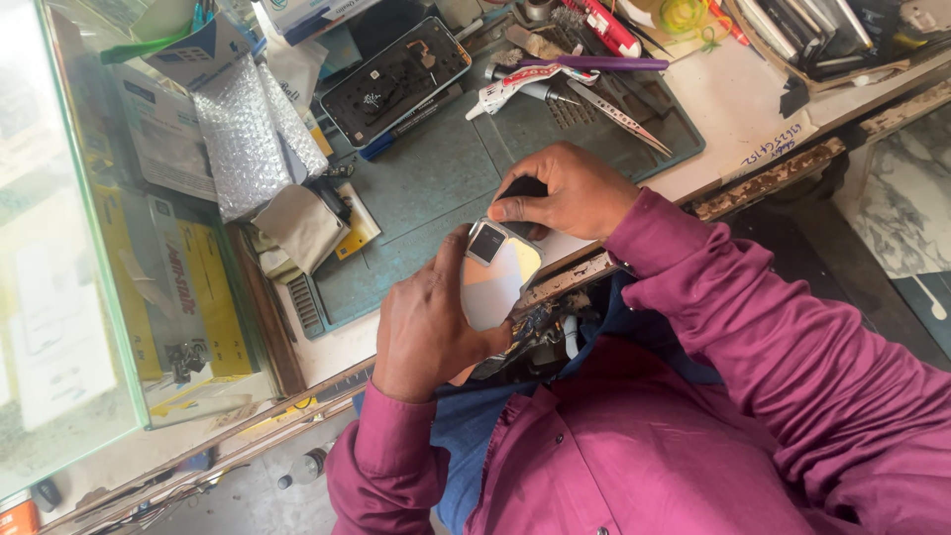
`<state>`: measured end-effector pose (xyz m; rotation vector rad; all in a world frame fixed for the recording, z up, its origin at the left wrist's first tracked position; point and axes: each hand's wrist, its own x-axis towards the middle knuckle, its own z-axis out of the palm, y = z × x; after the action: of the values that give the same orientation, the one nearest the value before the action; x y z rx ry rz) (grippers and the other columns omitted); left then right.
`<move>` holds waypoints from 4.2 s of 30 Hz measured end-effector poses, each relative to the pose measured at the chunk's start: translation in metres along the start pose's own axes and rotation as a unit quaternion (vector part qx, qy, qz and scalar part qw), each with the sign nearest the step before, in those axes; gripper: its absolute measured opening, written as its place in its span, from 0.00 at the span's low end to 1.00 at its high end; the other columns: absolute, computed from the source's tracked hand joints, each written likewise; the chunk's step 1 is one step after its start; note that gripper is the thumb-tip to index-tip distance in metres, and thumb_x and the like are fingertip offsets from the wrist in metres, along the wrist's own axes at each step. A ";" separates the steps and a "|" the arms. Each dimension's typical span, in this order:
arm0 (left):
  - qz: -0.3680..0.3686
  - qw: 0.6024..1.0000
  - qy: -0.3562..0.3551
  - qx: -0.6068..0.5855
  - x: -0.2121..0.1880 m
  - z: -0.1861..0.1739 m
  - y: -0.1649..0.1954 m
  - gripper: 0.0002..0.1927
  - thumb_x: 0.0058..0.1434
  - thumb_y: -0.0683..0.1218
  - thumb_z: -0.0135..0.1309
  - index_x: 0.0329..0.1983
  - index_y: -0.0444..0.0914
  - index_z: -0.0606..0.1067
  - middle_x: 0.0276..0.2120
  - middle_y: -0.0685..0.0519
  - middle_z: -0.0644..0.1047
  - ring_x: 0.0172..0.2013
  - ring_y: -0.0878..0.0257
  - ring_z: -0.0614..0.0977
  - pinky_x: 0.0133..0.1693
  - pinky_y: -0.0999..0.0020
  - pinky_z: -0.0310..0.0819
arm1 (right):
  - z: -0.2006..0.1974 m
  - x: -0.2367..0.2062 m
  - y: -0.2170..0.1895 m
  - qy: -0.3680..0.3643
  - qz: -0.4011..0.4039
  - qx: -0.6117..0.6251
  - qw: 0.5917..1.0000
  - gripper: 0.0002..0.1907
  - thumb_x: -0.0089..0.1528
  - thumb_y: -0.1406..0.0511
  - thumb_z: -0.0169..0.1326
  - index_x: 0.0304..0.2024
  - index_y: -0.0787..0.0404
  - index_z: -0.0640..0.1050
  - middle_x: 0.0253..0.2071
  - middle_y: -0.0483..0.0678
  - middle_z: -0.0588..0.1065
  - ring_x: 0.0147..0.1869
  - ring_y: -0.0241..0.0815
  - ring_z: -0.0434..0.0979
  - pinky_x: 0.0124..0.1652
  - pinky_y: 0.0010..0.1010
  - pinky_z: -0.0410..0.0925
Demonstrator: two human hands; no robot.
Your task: The person cleans the back of a white smartphone with a small brush, then uses tweezers to remove a small component from the phone's interior. The person also handles a small green rubber band and a tube of adhesive while working at a cluttered electronics repair bench.
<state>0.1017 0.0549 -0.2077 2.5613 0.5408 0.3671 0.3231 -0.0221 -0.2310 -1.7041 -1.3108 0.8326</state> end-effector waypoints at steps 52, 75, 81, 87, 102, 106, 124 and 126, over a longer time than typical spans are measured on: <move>-0.207 0.624 0.111 -0.745 -0.025 0.040 -0.020 0.29 0.64 0.58 0.47 0.63 0.37 0.70 0.51 0.48 0.76 0.48 0.57 0.80 0.43 0.61 0.77 | 0.045 -0.059 0.013 0.000 0.015 0.308 0.951 0.21 0.68 0.63 0.52 0.61 0.67 0.72 0.49 0.46 0.80 0.50 0.30 0.79 0.51 0.25 0.74; -0.183 0.607 0.218 -0.742 -0.037 0.063 -0.046 0.21 0.75 0.48 0.36 0.63 0.30 0.64 0.57 0.42 0.74 0.52 0.51 0.79 0.56 0.53 0.74 | 0.048 -0.062 0.012 0.023 0.013 0.302 0.953 0.17 0.69 0.66 0.52 0.59 0.69 0.73 0.49 0.46 0.79 0.50 0.29 0.78 0.50 0.25 0.74; -0.134 0.589 0.145 -0.784 -0.027 0.031 -0.019 0.37 0.64 0.52 0.31 0.78 0.37 0.54 0.72 0.37 0.63 0.61 0.44 0.76 0.59 0.49 0.74 | 0.042 -0.061 0.007 0.065 0.067 0.335 0.938 0.17 0.71 0.66 0.52 0.60 0.68 0.73 0.45 0.49 0.80 0.43 0.35 0.80 0.39 0.31 0.73; -0.107 0.598 0.117 -0.785 -0.027 0.021 -0.012 0.39 0.62 0.54 0.36 0.79 0.41 0.52 0.71 0.32 0.63 0.61 0.38 0.74 0.54 0.42 0.76 | 0.032 -0.040 0.006 0.106 0.009 0.345 0.933 0.16 0.69 0.66 0.52 0.58 0.67 0.75 0.46 0.47 0.80 0.47 0.31 0.80 0.47 0.25 0.74; -0.120 0.600 0.154 -0.776 -0.035 0.017 -0.012 0.40 0.65 0.59 0.40 0.78 0.38 0.54 0.69 0.33 0.66 0.61 0.37 0.75 0.55 0.46 0.76 | 0.018 -0.017 0.014 0.048 0.019 0.072 0.996 0.22 0.67 0.64 0.54 0.64 0.62 0.73 0.50 0.49 0.83 0.50 0.32 0.80 0.50 0.26 0.73; -0.133 0.612 0.182 -0.758 -0.040 0.021 -0.011 0.40 0.66 0.60 0.40 0.77 0.36 0.55 0.67 0.33 0.67 0.60 0.38 0.76 0.58 0.49 0.76 | 0.018 -0.011 0.012 0.064 0.013 -0.007 0.998 0.23 0.66 0.65 0.57 0.63 0.61 0.74 0.52 0.51 0.81 0.54 0.34 0.80 0.52 0.28 0.72; -0.203 0.636 0.210 -0.714 -0.052 0.034 -0.005 0.33 0.71 0.60 0.38 0.73 0.37 0.60 0.60 0.37 0.74 0.50 0.45 0.82 0.48 0.53 0.80 | 0.010 0.023 0.014 0.124 -0.131 -0.259 0.949 0.17 0.63 0.63 0.61 0.54 0.59 0.80 0.44 0.54 0.76 0.46 0.55 0.78 0.46 0.44 0.70; -0.215 0.633 0.211 -0.713 -0.056 0.035 -0.006 0.33 0.71 0.60 0.39 0.72 0.37 0.61 0.60 0.38 0.74 0.50 0.46 0.82 0.48 0.53 0.81 | 0.013 0.021 0.017 0.133 -0.148 -0.268 0.942 0.18 0.63 0.64 0.61 0.56 0.58 0.79 0.47 0.53 0.74 0.49 0.54 0.78 0.49 0.43 0.70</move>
<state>0.0624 0.0209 -0.2492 0.7427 0.6062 0.7931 0.3248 -0.0011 -0.2526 -1.8735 -1.6409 0.0557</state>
